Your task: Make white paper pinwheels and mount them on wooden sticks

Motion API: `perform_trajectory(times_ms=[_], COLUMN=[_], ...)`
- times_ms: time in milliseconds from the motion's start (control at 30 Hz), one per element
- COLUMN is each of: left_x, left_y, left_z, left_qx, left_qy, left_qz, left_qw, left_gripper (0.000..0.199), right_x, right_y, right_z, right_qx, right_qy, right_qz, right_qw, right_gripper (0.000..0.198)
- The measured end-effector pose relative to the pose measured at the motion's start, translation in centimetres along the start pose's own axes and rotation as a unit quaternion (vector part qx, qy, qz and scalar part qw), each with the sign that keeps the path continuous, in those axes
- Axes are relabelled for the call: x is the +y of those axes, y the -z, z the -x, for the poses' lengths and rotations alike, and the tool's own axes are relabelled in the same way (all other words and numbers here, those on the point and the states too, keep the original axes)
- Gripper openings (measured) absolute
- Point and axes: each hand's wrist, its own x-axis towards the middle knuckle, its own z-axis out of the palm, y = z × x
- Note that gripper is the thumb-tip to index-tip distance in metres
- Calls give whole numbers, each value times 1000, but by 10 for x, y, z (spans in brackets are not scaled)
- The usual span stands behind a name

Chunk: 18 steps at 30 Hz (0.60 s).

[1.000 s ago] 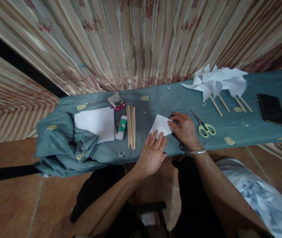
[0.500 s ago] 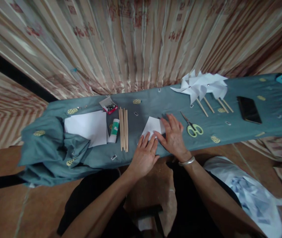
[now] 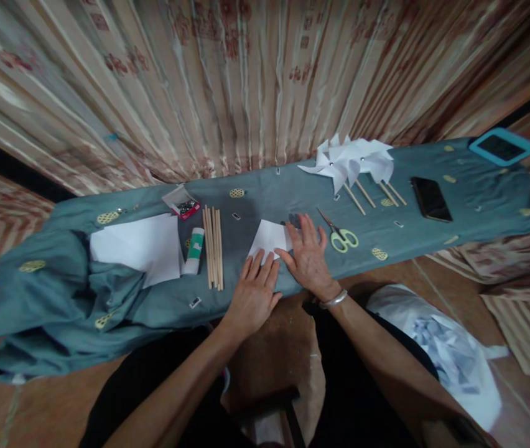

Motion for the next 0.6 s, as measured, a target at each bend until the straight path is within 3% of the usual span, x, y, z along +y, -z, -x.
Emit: perform_trajectory(times_ms=[400,600], left_x=[-4,-2], left_y=[-3,-2], left_z=[1,1], left_qx=[8,2], left_qy=[-12,-8], left_qz=[-10,-10], left_qw=[1000,1000], left_gripper=[56,56], right_x=[51,55], right_y=[-4,0], right_z=[-6,-5], right_qx=[50,61], right_qy=[-66,-68], right_qz=[7,8], right_qw=[997,996], right_gripper=[55,53])
